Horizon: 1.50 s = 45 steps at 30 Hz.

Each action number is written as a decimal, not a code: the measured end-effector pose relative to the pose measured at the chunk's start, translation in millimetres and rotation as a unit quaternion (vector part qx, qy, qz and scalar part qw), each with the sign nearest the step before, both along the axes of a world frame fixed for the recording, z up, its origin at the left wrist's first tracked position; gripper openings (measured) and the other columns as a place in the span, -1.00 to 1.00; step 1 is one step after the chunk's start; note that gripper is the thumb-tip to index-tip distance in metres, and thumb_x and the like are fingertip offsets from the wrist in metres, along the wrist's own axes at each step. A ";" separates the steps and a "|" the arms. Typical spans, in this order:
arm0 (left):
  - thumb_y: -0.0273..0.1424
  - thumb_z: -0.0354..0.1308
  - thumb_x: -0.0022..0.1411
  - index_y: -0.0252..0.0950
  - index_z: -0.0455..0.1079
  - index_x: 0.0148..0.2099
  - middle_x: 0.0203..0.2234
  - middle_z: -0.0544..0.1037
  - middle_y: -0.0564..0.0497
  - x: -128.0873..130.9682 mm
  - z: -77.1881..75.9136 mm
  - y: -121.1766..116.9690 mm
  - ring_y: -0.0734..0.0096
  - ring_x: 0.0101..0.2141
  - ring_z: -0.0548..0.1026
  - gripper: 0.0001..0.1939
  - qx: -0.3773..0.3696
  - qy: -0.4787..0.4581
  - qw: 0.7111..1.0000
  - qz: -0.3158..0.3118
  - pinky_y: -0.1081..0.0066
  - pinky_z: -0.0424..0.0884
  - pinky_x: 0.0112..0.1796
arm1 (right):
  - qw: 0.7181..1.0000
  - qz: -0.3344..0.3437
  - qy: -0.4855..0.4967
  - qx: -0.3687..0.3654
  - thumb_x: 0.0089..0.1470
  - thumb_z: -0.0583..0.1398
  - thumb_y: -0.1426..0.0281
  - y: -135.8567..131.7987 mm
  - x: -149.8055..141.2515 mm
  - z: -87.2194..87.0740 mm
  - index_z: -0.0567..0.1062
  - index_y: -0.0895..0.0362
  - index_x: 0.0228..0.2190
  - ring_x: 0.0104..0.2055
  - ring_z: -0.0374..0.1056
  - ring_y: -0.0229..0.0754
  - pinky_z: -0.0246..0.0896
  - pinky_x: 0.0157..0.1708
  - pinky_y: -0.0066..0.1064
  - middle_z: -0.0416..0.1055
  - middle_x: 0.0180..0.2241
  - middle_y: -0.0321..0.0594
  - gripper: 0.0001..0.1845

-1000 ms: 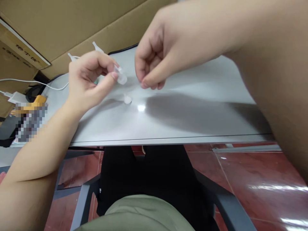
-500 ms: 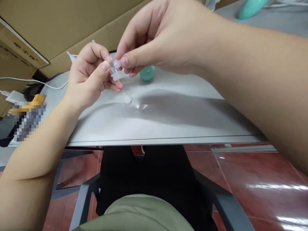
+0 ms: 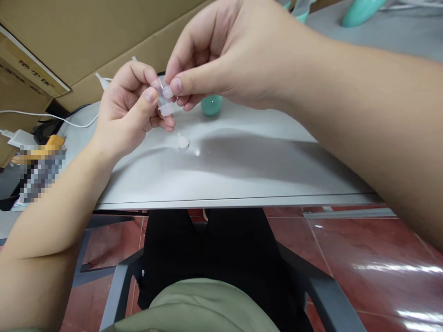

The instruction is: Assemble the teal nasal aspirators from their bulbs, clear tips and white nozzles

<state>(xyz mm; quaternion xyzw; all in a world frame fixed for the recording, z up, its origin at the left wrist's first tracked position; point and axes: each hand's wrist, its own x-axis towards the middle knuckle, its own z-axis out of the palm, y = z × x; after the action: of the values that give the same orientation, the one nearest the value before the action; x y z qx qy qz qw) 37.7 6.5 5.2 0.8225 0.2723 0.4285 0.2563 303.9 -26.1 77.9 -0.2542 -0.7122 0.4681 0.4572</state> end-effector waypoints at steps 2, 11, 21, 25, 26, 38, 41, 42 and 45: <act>0.45 0.14 0.77 -0.06 0.48 0.29 -0.04 0.75 -0.01 -0.8 5.2 -8.1 0.22 -0.19 0.88 -0.31 0.001 0.012 1.000 0.021 0.20 0.84 -0.25 | 1.000 0.002 -0.003 0.002 0.34 0.54 0.83 1.7 -0.9 -1.7 0.83 0.14 -0.38 -0.45 0.65 -0.37 0.60 -0.40 -0.69 0.70 -0.46 -0.37 -0.61; 0.24 0.19 0.87 -0.10 0.51 0.26 -0.05 0.76 -0.01 2.1 7.0 -14.9 0.26 -0.17 0.89 -0.49 -0.004 0.007 0.999 0.040 0.30 0.85 -0.25 | 0.999 0.038 -0.028 0.012 0.31 0.69 0.40 11.5 7.7 -10.3 0.83 -0.03 -0.33 -0.28 0.69 -0.34 0.61 -0.28 -0.63 0.74 -0.34 -0.31 -0.78; 0.33 0.21 0.83 -0.05 0.52 0.29 -0.08 0.77 0.01 -5.2 10.1 -17.5 0.23 -0.13 0.92 -0.43 0.018 0.047 0.998 0.026 0.32 0.86 -0.25 | 0.996 0.047 -0.068 0.024 0.14 0.74 0.06 16.7 11.6 -13.8 0.82 -0.10 -0.30 -0.22 0.70 -0.28 0.62 -0.26 -0.52 0.75 -0.29 -0.27 -0.68; 0.36 0.19 0.82 -0.05 0.53 0.30 -0.07 0.76 0.01 -5.8 9.2 -18.5 0.19 -0.11 0.93 -0.40 0.021 0.041 0.999 0.026 0.25 0.90 -0.21 | 0.996 0.066 -0.046 0.026 0.19 0.76 0.15 16.4 9.8 -15.8 0.81 -0.03 -0.30 -0.27 0.67 -0.32 0.58 -0.30 -0.56 0.72 -0.32 -0.31 -0.67; 0.39 0.16 0.81 -0.04 0.53 0.31 -0.06 0.76 0.01 -5.2 8.6 -18.9 0.18 -0.10 0.94 -0.37 0.021 0.037 0.999 0.025 0.24 0.91 -0.21 | 0.997 0.067 -0.033 0.021 0.14 0.79 0.14 16.4 8.0 -16.7 0.80 -0.02 -0.32 -0.29 0.65 -0.32 0.59 -0.30 -0.55 0.71 -0.34 -0.31 -0.63; 0.40 0.11 0.82 -0.03 0.47 0.31 -0.06 0.77 0.02 -4.5 7.0 -7.4 0.14 -0.05 0.96 -0.37 0.016 0.016 0.998 0.064 0.24 0.90 -0.18 | 0.996 0.078 0.041 -0.030 0.01 0.85 -0.03 17.6 0.8 -21.9 0.73 0.02 -0.23 -0.26 0.70 -0.29 0.76 -0.20 -0.45 0.74 -0.24 -0.34 -0.38; 0.50 0.20 0.72 -0.01 0.50 0.27 0.01 0.77 0.00 -7.1 5.9 -1.9 0.19 -0.10 0.95 -0.30 0.011 0.009 0.997 0.072 0.27 0.92 -0.21 | 0.996 0.073 0.023 0.033 0.07 0.84 -0.02 21.0 0.8 -24.4 0.75 0.05 -0.15 -0.27 0.70 -0.30 0.71 -0.27 -0.52 0.76 -0.23 -0.34 -0.37; 0.54 0.21 0.68 -0.01 0.51 0.26 0.01 0.76 0.01 -7.1 5.5 -1.3 0.21 -0.12 0.95 -0.27 0.013 0.009 0.997 0.072 0.28 0.91 -0.23 | 0.996 0.071 0.021 0.054 0.07 0.86 0.04 21.4 -0.4 -25.5 0.73 0.08 -0.13 -0.29 0.71 -0.29 0.67 -0.31 -0.55 0.76 -0.24 -0.32 -0.37; 0.65 0.13 0.60 -0.02 0.54 0.21 0.01 0.71 0.02 -4.1 5.8 -2.9 0.26 -0.20 0.92 -0.15 0.044 0.000 0.997 0.058 0.34 0.83 -0.34 | 0.996 0.047 0.020 0.075 0.10 0.84 0.43 17.5 -6.4 -26.5 0.68 0.16 -0.12 -0.26 0.75 -0.26 0.67 -0.33 -0.57 0.77 -0.25 -0.29 -0.45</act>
<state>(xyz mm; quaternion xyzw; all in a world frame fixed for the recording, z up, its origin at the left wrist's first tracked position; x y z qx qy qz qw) 33.6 3.5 11.0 0.8159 0.3001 0.4544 0.1944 297.5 -8.6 51.4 -0.1759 -0.7473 0.4394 0.4664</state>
